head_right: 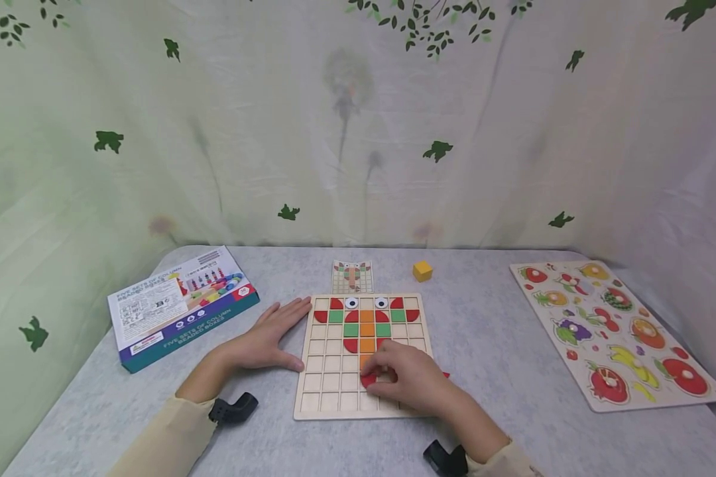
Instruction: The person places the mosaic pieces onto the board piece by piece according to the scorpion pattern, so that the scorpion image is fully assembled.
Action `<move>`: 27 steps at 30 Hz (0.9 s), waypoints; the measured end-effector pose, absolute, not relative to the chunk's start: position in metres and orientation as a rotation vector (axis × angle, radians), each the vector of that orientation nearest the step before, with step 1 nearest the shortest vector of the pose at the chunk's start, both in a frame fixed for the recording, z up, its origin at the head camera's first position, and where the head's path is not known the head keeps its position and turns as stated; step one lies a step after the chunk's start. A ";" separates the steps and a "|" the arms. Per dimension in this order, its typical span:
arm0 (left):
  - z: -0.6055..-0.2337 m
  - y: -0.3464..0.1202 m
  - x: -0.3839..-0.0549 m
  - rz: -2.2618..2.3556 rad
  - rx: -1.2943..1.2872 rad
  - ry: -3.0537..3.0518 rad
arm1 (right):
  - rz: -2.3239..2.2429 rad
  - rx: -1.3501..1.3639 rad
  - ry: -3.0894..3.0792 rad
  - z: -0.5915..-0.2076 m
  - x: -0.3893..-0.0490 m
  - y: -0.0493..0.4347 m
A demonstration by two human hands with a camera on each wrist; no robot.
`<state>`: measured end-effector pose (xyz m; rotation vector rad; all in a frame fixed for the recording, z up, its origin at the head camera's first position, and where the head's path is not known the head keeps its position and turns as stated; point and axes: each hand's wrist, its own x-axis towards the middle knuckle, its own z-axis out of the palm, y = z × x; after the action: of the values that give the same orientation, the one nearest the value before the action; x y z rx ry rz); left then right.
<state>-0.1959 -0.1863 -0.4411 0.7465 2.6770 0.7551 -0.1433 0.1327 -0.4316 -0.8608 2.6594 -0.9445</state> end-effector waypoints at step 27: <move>-0.442 -0.188 -0.196 0.729 0.736 2.682 | -1.102 -0.823 2.514 -0.422 -0.151 0.146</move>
<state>-0.1961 -0.1876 -0.4421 0.7363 2.6824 0.7293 -0.1510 0.1462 -0.4224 -0.8227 2.5141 -1.1020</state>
